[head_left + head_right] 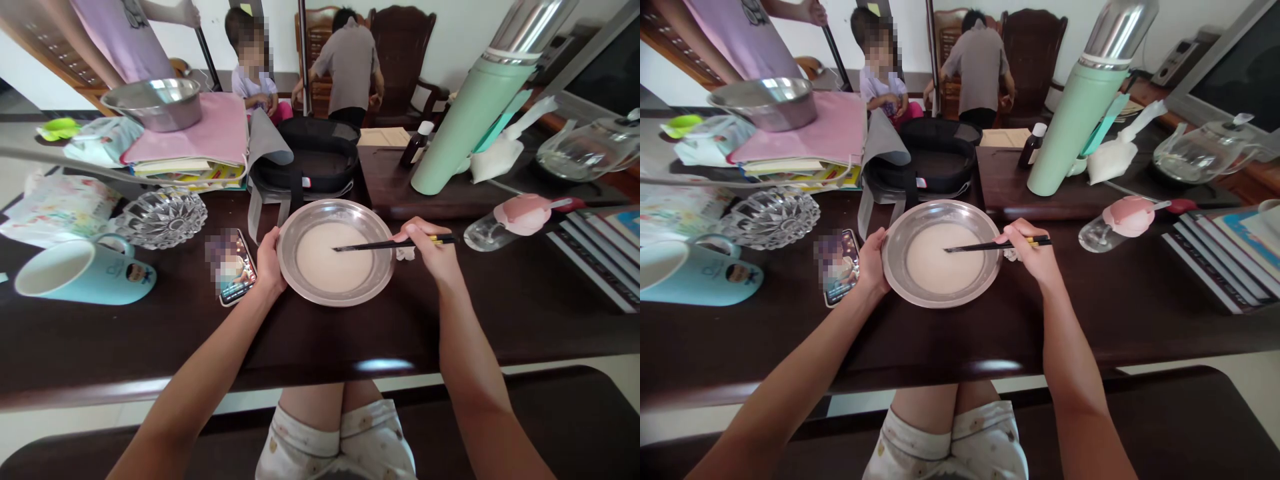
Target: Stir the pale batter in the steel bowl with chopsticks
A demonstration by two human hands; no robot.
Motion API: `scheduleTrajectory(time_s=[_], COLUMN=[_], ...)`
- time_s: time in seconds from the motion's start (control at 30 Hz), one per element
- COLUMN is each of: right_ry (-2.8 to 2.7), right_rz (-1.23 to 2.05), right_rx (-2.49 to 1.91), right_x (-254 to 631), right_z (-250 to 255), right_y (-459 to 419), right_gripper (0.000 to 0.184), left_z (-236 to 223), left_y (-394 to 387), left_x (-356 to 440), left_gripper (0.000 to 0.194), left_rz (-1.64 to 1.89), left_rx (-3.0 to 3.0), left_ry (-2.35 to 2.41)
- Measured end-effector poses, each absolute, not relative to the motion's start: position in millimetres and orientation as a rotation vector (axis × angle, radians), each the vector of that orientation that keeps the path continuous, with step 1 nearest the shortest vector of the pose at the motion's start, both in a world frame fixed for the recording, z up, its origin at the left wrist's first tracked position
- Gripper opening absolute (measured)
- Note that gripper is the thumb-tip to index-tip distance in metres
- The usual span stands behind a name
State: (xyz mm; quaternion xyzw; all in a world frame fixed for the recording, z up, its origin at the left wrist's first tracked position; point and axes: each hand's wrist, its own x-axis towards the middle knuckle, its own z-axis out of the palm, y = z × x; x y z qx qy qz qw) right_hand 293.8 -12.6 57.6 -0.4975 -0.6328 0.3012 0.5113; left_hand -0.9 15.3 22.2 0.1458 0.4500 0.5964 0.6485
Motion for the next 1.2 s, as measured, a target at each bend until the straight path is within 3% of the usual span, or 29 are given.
scheduleTrajectory(time_s=[0.87, 1.2], right_ry=[-1.573, -1.538], right_rz=[0.848, 0.815], right_rx=[-1.139, -1.187], right_x=[295.4, 296.5], right_z=[60.7, 59.9], right_y=[-15.0, -13.0], right_gripper=[0.053, 0.055], left_z=[25.4, 29.9], left_y=[17.9, 19.1], left_x=[-4.4, -2.4], left_gripper=[0.03, 0.019], left_rz=[1.311, 1.332], left_rx=[0.324, 0.24], left_ry=[1.06, 1.068])
